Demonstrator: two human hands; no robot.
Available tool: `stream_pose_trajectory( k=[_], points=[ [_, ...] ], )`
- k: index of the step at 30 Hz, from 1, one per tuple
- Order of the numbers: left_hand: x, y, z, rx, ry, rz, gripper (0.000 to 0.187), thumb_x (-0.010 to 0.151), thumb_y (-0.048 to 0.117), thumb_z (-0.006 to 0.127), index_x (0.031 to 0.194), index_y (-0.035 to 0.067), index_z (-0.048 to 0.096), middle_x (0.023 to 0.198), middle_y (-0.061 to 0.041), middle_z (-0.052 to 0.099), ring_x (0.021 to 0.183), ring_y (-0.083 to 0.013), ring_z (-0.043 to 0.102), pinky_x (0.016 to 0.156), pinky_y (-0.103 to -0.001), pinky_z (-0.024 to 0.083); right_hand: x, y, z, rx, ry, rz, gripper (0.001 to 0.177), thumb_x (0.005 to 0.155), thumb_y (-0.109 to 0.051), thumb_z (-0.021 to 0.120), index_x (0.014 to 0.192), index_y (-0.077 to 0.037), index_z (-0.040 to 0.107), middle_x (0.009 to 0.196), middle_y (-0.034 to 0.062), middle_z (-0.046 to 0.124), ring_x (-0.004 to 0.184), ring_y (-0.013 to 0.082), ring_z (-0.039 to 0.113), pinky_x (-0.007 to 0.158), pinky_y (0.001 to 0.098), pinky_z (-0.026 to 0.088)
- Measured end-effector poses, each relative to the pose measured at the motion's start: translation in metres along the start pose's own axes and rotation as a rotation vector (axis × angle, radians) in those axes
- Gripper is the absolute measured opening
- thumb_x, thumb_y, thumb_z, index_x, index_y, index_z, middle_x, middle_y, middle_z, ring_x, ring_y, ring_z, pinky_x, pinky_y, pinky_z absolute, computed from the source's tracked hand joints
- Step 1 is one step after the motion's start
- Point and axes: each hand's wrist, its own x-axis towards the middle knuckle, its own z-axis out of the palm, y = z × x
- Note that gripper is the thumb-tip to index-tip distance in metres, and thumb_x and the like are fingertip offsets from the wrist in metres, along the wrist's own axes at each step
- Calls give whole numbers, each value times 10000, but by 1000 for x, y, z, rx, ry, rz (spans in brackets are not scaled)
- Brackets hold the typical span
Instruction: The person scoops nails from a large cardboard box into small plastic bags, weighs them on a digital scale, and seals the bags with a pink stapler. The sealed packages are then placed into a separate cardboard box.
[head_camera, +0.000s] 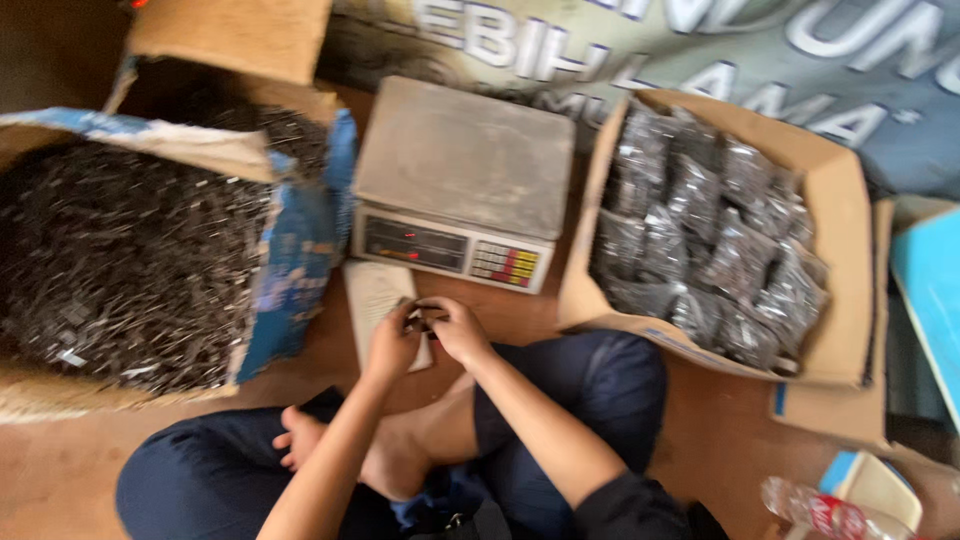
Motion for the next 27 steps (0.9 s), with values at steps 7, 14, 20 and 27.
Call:
stream_pose_trajectory(
  k=[7, 14, 20, 27],
  points=[
    [61, -78, -35, 402, -48, -240, 446, 845, 233, 630, 1292, 236, 616, 1170, -80, 681, 1100, -286, 653, 910, -436, 551, 84, -3, 86, -714, -157, -247, 185, 878, -323, 612, 1011, -331, 739, 989, -78, 726, 1028, 132, 678, 881, 283, 552],
    [66, -53, -44, 363, -53, -77, 457, 855, 37, 539, 1311, 14, 557, 1298, -226, 566, 1201, -433, 542, 993, -497, 487, 78, -3, 85, -996, 147, -392, 349, 885, -176, 500, 1182, -251, 666, 1183, -30, 645, 865, 301, 704, 760, 458, 592],
    [70, -71, -42, 274, 22, -66, 461, 853, 131, 583, 1308, 58, 577, 1254, -183, 593, 1160, -406, 565, 955, -481, 506, 93, 16, 83, -773, 274, -457, 219, 823, -181, 614, 1012, -266, 684, 946, -23, 667, 847, 263, 697, 774, 385, 569],
    [74, -48, -51, -151, 212, 99, 232, 805, 260, 763, 916, 61, 719, 921, -176, 671, 963, -367, 654, 845, -446, 513, 29, -112, 33, -95, 455, -586, 179, 728, 4, 738, 822, -148, 740, 796, 67, 718, 844, 279, 692, 811, 359, 518]
  ],
)
